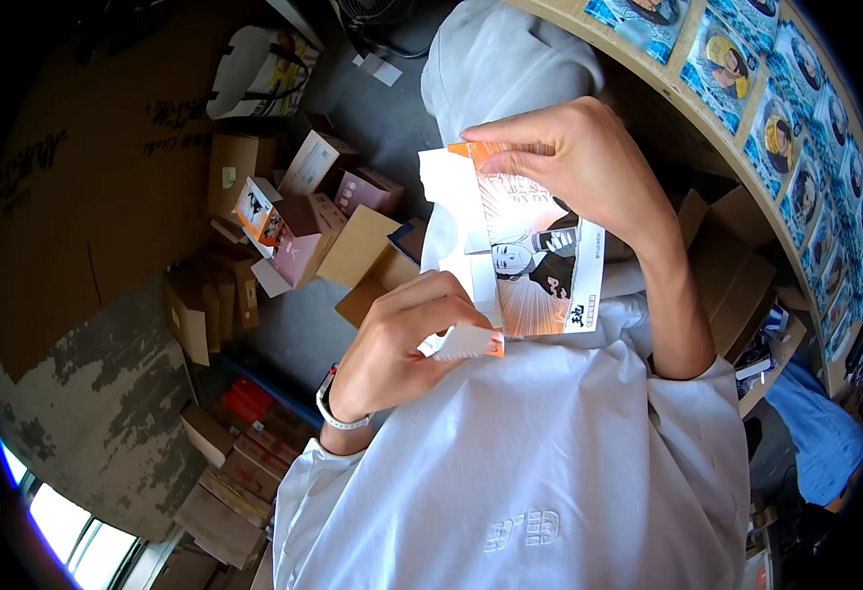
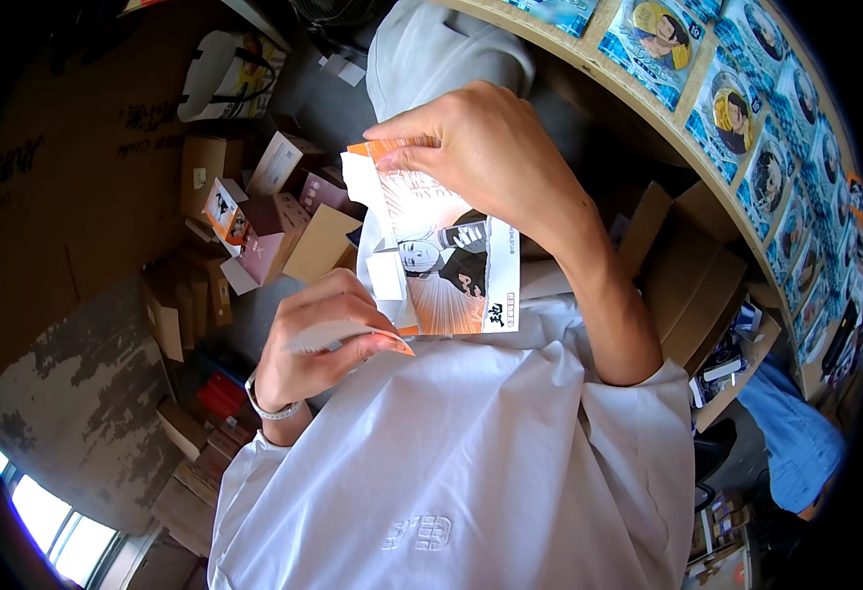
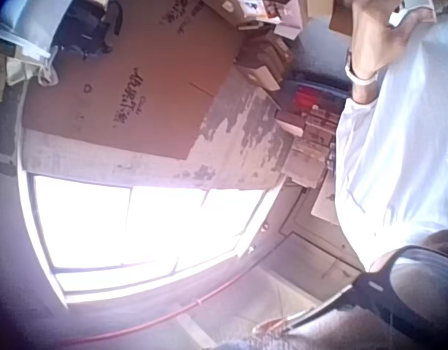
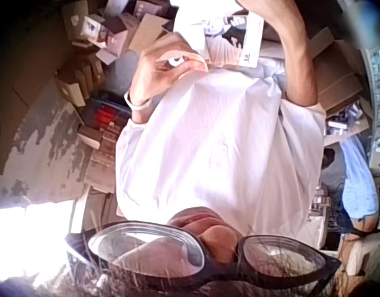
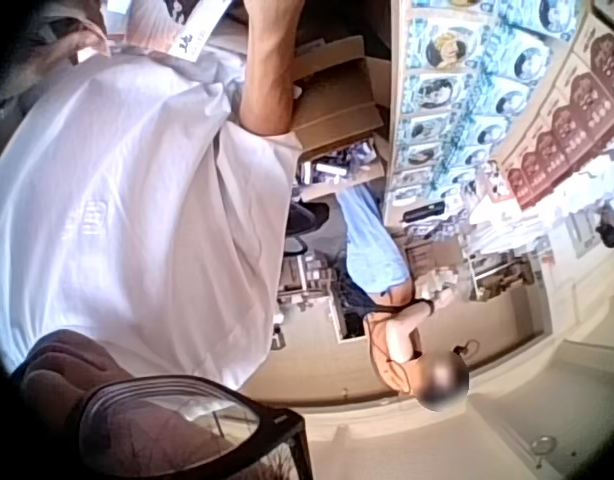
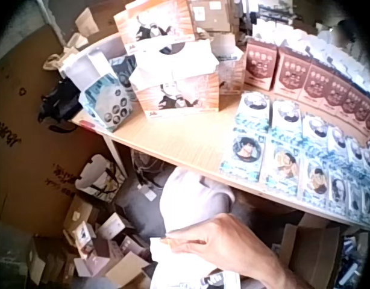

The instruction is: The person assembles small printed cardboard boxes by folding flaps and inserting tabs. They place each completed box on a table alongside other finished boxes and printed sheets.

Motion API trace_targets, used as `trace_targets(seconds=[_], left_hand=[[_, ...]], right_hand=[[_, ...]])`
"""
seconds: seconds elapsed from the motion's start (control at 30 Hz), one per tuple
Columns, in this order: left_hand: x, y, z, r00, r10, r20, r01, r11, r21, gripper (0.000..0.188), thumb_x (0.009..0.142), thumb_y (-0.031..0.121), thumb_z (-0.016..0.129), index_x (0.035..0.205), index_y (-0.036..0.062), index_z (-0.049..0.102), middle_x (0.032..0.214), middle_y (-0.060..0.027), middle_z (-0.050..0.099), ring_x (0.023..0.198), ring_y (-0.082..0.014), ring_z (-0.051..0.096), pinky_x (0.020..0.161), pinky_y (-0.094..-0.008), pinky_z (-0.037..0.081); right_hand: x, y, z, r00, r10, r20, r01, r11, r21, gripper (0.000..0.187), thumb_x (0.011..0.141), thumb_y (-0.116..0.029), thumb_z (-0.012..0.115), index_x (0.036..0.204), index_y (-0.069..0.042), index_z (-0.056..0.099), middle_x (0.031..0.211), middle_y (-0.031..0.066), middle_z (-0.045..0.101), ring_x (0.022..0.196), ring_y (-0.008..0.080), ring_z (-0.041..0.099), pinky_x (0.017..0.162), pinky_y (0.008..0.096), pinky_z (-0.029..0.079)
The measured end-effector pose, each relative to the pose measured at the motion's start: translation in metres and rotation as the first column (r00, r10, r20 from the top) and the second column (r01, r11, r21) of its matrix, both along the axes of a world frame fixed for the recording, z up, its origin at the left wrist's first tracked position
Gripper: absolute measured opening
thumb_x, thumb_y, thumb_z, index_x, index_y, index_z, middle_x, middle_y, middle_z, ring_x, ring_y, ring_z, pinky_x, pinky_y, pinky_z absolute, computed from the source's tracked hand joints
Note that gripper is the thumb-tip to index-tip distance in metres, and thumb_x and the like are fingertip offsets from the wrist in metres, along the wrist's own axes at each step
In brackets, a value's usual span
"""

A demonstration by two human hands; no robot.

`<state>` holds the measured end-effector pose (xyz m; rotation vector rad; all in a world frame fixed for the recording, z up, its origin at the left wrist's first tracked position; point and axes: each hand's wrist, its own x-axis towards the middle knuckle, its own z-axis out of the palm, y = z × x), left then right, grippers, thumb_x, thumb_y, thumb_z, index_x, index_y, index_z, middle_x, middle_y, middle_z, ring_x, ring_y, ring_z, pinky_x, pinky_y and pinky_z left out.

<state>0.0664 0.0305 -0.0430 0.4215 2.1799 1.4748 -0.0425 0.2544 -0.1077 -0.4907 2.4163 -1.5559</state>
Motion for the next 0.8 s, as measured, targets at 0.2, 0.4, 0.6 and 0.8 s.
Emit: trace_targets(seconds=[0.2,0.4,0.6,0.8], left_hand=[[0.004,-0.021,-0.003,0.933,0.316,0.174,-0.328,0.944,0.045,0.022,0.101,0.020,0.069,0.106,-0.0020,0.066,0.100,-0.0105,0.068,0.085,-0.0161,0.067,0.073,-0.0282,0.053],[0.011,-0.018,-0.009,0.904,0.290,0.313,-0.334,0.937,0.097,0.017,0.106,0.011,0.060,0.115,-0.0037,0.059,0.104,-0.0120,0.075,0.089,-0.0184,0.074,0.083,-0.0304,0.061],[0.011,0.006,0.000,0.949,0.288,0.130,-0.275,0.955,-0.112,0.009,0.103,0.003,0.062,0.106,-0.0047,0.062,0.094,-0.0098,0.078,0.074,-0.0169,0.071,0.070,-0.0295,0.055],[0.011,0.024,0.002,0.947,0.322,0.011,-0.316,0.933,-0.172,0.007,0.099,0.002,0.066,0.104,-0.0032,0.065,0.088,-0.0096,0.077,0.063,-0.0179,0.064,0.060,-0.0299,0.050]], right_hand=[[0.000,0.011,0.011,0.988,0.075,0.136,-0.083,0.995,0.050,0.030,0.092,-0.009,0.076,0.120,0.000,0.074,0.100,0.0216,0.076,0.082,0.0202,0.074,0.072,0.0335,0.058],[-0.008,0.032,0.016,0.980,0.074,0.184,-0.109,0.976,0.187,0.039,0.096,-0.018,0.075,0.123,0.008,0.069,0.105,0.0239,0.076,0.090,0.0234,0.077,0.080,0.0356,0.060],[0.005,0.028,0.032,0.995,0.040,0.088,-0.049,0.993,0.108,0.031,0.095,-0.013,0.070,0.118,0.007,0.069,0.108,0.0218,0.074,0.089,0.0293,0.074,0.080,0.0356,0.057],[0.036,0.036,0.073,0.978,0.204,0.043,-0.180,0.932,-0.315,0.037,0.086,0.005,0.064,0.123,-0.003,0.068,0.127,0.0126,0.070,0.109,0.0259,0.069,0.090,0.0363,0.054]])
